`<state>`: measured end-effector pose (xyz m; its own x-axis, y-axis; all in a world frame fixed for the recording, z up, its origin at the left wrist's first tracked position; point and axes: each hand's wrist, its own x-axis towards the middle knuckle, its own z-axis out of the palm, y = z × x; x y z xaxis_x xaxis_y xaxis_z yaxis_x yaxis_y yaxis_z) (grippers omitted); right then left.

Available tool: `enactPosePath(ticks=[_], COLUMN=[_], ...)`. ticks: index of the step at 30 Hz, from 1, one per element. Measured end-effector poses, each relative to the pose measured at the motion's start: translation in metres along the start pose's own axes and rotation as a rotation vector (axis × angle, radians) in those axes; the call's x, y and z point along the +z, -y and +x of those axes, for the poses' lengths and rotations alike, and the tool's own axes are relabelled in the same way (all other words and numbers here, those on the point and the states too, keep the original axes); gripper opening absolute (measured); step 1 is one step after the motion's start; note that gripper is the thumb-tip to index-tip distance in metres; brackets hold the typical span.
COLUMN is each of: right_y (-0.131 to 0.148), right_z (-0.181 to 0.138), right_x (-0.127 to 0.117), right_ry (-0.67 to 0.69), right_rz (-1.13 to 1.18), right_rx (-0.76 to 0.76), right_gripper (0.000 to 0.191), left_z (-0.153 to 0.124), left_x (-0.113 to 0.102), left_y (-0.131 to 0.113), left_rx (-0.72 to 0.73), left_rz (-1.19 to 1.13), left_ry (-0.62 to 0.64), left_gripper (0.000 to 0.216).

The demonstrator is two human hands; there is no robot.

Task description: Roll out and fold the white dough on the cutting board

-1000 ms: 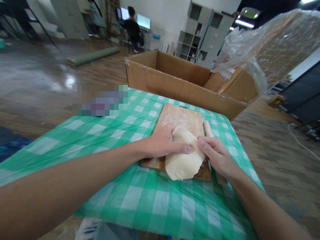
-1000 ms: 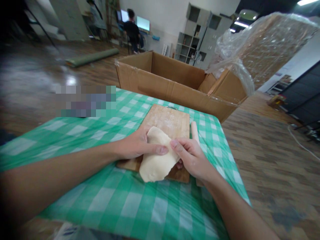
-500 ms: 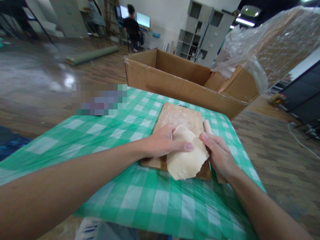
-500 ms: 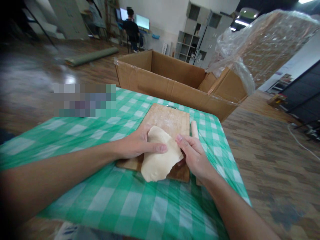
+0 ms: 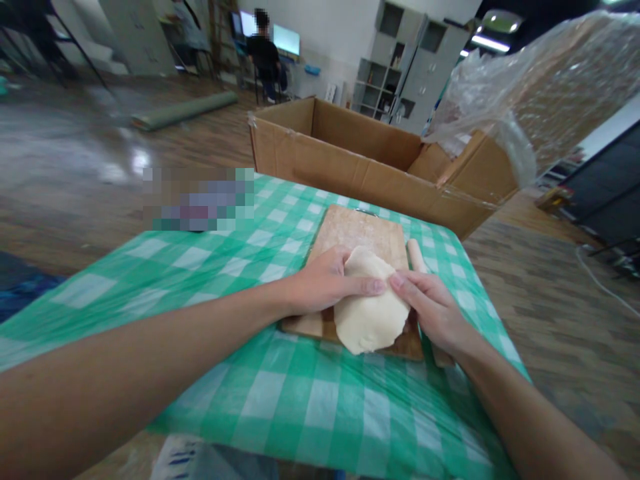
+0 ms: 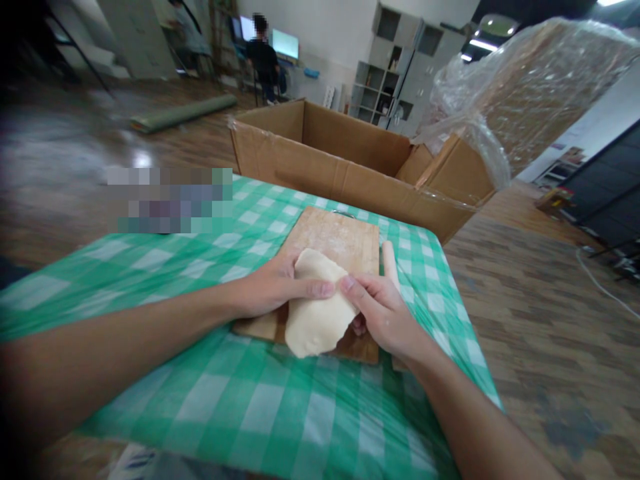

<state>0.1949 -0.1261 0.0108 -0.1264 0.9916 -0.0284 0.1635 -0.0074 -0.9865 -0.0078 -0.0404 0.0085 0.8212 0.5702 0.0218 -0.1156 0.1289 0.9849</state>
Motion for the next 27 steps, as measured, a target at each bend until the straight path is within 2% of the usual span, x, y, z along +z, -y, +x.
enactPosePath(ticks=[2, 7, 10, 17, 22, 27], right_y=[0.001, 0.004, 0.003, -0.004, -0.001, -0.002], right_z=[0.001, 0.001, 0.002, 0.009, 0.010, 0.009], right_x=[-0.002, -0.010, -0.016, -0.016, -0.016, -0.017], right_ry=[-0.015, -0.183, -0.244, -0.118, -0.155, -0.187], right_rz=[-0.033, -0.110, -0.110, -0.005, -0.111, -0.083], right_rx=[-0.026, -0.159, -0.196, -0.078, -0.094, -0.087], right_gripper=[0.050, 0.049, 0.047, 0.042, 0.040, 0.039], left_z=[0.001, 0.004, 0.007, 0.010, 0.011, 0.010], left_x=[0.001, -0.001, -0.002, -0.002, -0.002, -0.001], left_y=[0.001, 0.005, 0.007, 0.009, 0.011, 0.008], left_rx=[0.005, 0.016, 0.027, 0.142, 0.185, 0.190], left_rz=[-0.021, -0.043, -0.011, 0.043, 0.112, 0.256], left_ry=[-0.041, -0.053, -0.112, -0.269, -0.336, -0.358], left_gripper=[0.039, 0.040, 0.045, 0.040, 0.030, 0.043])
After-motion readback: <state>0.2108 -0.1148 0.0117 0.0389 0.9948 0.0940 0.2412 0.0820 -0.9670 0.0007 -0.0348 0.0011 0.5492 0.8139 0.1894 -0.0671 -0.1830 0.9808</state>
